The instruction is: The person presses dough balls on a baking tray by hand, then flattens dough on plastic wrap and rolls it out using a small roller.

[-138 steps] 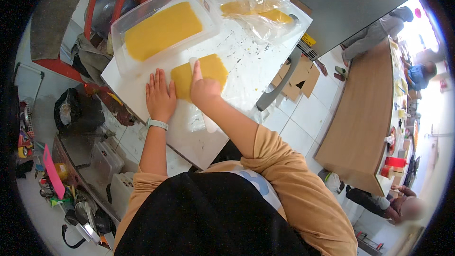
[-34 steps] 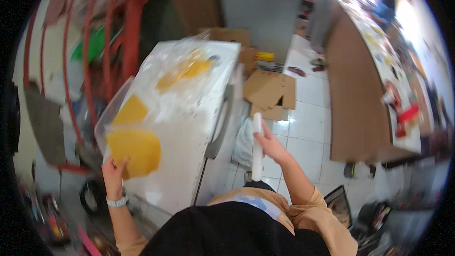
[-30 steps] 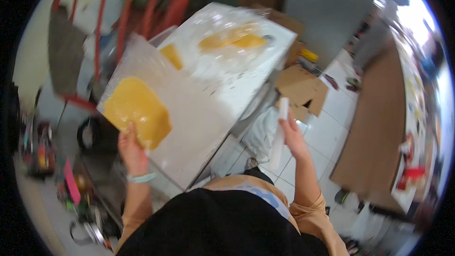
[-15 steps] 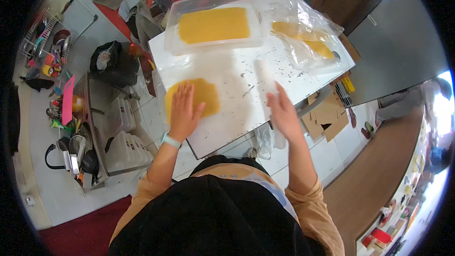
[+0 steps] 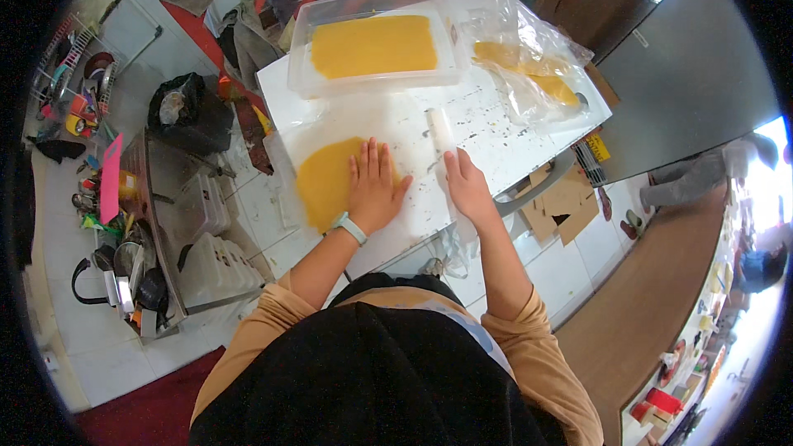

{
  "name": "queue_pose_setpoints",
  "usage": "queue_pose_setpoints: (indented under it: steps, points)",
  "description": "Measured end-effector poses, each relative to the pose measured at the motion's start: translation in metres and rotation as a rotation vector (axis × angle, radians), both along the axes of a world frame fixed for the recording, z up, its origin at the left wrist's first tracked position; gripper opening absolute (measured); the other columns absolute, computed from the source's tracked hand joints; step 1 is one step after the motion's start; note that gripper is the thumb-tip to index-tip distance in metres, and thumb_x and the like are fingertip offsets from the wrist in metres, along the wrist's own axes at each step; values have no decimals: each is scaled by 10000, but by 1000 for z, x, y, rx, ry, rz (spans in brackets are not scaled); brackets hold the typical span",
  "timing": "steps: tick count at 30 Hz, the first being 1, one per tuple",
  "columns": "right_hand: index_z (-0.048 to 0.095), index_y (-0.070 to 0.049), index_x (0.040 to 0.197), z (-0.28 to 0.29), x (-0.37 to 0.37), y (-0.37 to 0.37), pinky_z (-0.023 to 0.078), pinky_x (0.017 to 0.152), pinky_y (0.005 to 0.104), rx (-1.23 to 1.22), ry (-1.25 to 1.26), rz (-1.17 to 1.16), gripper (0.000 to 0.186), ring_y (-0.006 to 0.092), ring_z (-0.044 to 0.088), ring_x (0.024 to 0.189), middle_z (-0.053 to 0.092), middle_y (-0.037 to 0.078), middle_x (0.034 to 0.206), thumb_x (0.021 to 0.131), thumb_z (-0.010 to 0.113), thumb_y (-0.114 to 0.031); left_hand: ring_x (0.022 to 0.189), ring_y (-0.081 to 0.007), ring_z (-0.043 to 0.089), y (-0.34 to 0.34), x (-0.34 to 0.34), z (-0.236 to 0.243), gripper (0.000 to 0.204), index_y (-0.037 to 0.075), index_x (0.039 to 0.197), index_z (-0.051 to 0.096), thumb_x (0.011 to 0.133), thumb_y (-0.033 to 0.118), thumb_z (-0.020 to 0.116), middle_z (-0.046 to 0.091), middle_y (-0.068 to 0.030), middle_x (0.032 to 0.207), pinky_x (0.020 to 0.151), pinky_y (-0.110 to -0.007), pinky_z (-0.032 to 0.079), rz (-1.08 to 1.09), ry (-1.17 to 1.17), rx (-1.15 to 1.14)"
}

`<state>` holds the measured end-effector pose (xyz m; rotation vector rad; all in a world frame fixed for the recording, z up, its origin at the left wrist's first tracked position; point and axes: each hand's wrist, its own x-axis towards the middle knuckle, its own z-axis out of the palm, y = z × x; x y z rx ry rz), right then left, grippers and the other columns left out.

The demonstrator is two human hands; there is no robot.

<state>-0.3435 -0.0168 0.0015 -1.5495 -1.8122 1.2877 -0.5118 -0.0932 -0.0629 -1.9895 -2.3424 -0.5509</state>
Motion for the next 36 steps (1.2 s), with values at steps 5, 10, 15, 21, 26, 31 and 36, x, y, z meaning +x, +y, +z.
queue_pose_setpoints:
  steps: [5, 10, 15, 21, 26, 31, 36]
  points:
    - [359, -33, 1362, -1, -52, -28, 492, 754, 426, 337, -411, 304, 509, 363, 605, 903, 623, 241, 922, 936, 453, -297, 1379, -365, 216, -26, -41, -11, 590, -80, 1391, 266, 938, 275, 396, 258, -255, 1461, 1130, -466, 143, 44, -151, 40]
    - [165, -2, 1453, -31, -114, -57, 469, 435, 366, 613, -868, 535, 716, 231, 620, 527, 634, 90, 618, 895, 488, -313, 1368, -351, 256, -37, -42, -1, 581, -84, 1382, 285, 928, 255, 413, 292, -244, 1450, 1121, -466, 177, 14, -15, 38]
    - [93, -21, 1469, -31, -112, -53, 387, 328, 328, 592, -1065, 563, 754, 170, 547, 375, 586, 10, 498, 904, 470, -348, 1366, -344, 263, -39, -43, 3, 577, -81, 1375, 308, 931, 272, 414, 303, -239, 1446, 1117, -457, 192, 40, -42, 19]
    - [62, -40, 1473, -27, -100, -38, 398, 325, 341, 534, -1157, 533, 721, 184, 565, 389, 590, 22, 496, 938, 419, -365, 1363, -343, 266, -37, -44, 0, 654, -82, 1374, 310, 933, 389, 419, 308, -233, 1446, 1117, -450, 194, 28, -49, 76]
    - [62, -41, 1473, -26, -90, -26, 419, 340, 365, 507, -1131, 524, 694, 210, 569, 395, 595, 36, 506, 950, 386, -362, 1370, -361, 239, -38, -45, -1, 722, -77, 1387, 283, 918, 450, 437, 273, -233, 1463, 1118, -464, 184, 27, -127, 58]
    - [92, -44, 1468, -20, -79, -13, 477, 437, 395, 403, -1059, 507, 662, 259, 591, 445, 613, 78, 545, 954, 352, -370, 1369, -338, 253, -38, -44, 4, 712, -78, 1377, 308, 910, 442, 445, 304, -221, 1453, 1122, -442, 182, 38, -111, 59]
    - [129, -77, 1468, -7, -77, -5, 510, 512, 407, 374, -1055, 535, 644, 272, 644, 568, 667, 102, 688, 948, 363, -378, 1375, -336, 239, -37, -53, 2, 722, -79, 1380, 302, 899, 434, 468, 295, -220, 1458, 1124, -444, 176, 3, -136, 70]
